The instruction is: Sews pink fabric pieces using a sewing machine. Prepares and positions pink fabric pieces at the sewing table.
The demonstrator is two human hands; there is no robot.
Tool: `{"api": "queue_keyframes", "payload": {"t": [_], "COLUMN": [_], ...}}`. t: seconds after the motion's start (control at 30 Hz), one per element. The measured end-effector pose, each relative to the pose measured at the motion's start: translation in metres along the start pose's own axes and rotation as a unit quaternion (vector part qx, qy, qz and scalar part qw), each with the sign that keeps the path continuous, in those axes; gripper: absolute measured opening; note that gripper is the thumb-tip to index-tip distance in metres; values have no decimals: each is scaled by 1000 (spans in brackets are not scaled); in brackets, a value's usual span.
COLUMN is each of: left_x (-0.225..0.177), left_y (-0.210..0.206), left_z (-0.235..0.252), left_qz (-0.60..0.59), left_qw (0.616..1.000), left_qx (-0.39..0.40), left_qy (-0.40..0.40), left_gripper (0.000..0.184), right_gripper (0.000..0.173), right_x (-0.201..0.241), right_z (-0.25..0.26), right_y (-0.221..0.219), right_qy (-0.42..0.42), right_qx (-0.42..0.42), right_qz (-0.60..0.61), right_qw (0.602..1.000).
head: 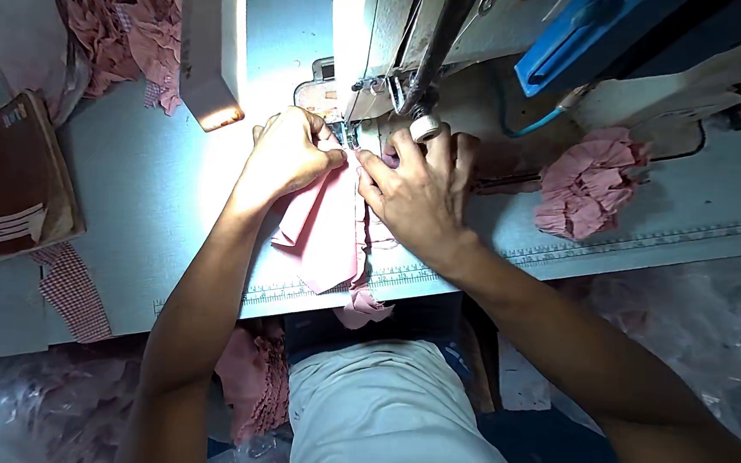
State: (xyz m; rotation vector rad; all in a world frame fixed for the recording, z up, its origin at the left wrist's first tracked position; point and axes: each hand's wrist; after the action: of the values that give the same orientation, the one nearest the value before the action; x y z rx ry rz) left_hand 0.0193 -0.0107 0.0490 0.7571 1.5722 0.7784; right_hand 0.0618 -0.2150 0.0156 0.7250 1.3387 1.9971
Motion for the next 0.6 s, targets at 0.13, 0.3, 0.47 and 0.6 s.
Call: {"api": "queue_keyframes", "payload": {"t": [0.13, 0.3, 0.47, 0.6], "left_x": [3, 1, 0, 1], "left_y": [-1, -2, -3, -2], "left_z": [3, 5, 5, 5], "left_qz": [-9, -19, -21, -23], "left_qw": [1000, 998, 998, 998], "left_qx": [-22, -44, -45, -46], "left_qy": [14, 32, 48, 46], "left_gripper": [25, 28, 29, 29], "right_gripper": [33, 33, 35, 34], "right_x": [0, 1, 1, 3], "right_z": [6, 7, 9, 10], "right_y": [-2, -5, -7, -9], "right_qy": [-12, -28, -35, -35], "right_qx": [11, -1, 0, -8], "right_qz": [-1, 4, 16, 13], "right_qw": [1000, 1000, 999, 999]}}
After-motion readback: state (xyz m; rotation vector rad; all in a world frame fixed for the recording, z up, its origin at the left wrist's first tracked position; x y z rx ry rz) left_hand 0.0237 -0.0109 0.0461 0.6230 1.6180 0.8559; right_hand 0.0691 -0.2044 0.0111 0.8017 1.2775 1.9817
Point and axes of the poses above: each hand's wrist, its own z-axis towards the middle knuckle, its own y-axis out of the back of the hand, x = y × z, and after that the axes turned 11 degrees about -y, right-handed
